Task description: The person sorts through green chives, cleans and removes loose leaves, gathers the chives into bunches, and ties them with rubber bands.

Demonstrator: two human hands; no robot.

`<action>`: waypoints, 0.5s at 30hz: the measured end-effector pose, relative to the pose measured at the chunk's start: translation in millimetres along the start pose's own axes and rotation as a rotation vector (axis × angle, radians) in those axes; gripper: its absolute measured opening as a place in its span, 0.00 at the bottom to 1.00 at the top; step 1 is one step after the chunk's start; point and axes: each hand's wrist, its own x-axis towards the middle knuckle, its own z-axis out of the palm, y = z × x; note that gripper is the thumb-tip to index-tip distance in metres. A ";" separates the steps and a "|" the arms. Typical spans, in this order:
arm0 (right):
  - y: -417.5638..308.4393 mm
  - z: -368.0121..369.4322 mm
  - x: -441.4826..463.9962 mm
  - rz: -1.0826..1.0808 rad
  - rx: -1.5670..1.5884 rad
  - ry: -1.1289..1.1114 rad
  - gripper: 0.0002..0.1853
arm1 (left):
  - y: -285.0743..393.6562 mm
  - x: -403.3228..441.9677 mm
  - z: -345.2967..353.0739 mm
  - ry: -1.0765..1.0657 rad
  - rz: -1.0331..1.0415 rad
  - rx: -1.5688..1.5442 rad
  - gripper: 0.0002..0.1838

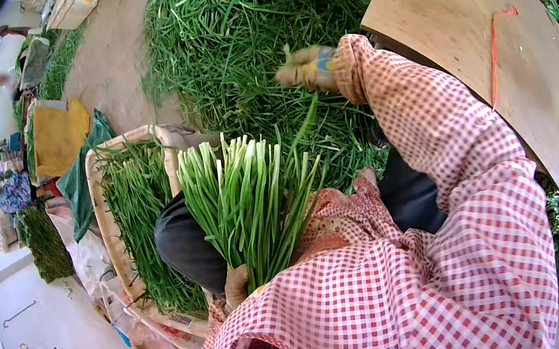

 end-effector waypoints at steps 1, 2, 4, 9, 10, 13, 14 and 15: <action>-15.0 4.6 -19.0 -0.115 -0.089 -0.250 0.17 | 1.2 -1.0 2.8 0.007 -0.005 -0.011 0.41; -32.8 9.0 -39.5 -0.232 -0.177 -0.495 0.19 | 6.3 0.5 9.3 -0.012 -0.033 -0.034 0.42; -47.9 18.6 -57.8 -0.349 -0.263 -0.736 0.21 | 6.9 2.6 14.6 -0.002 -0.020 -0.052 0.43; -47.0 27.2 -61.0 -0.238 -0.082 -0.780 0.16 | 6.0 0.6 9.2 0.034 -0.050 -0.011 0.43; -45.2 31.2 -57.7 -0.228 -0.152 -0.768 0.15 | 6.2 -0.2 9.7 0.040 -0.056 -0.002 0.44; -32.5 32.9 -36.7 -0.260 -0.169 -0.442 0.14 | 7.7 -1.8 16.1 0.056 -0.052 -0.033 0.44; -31.8 25.6 -26.4 -0.204 -0.235 -0.356 0.14 | 7.7 -1.6 15.5 0.056 -0.052 -0.032 0.44; -30.3 15.6 -14.0 -0.149 -0.301 -0.271 0.14 | 6.8 -2.1 13.3 0.050 -0.032 -0.012 0.45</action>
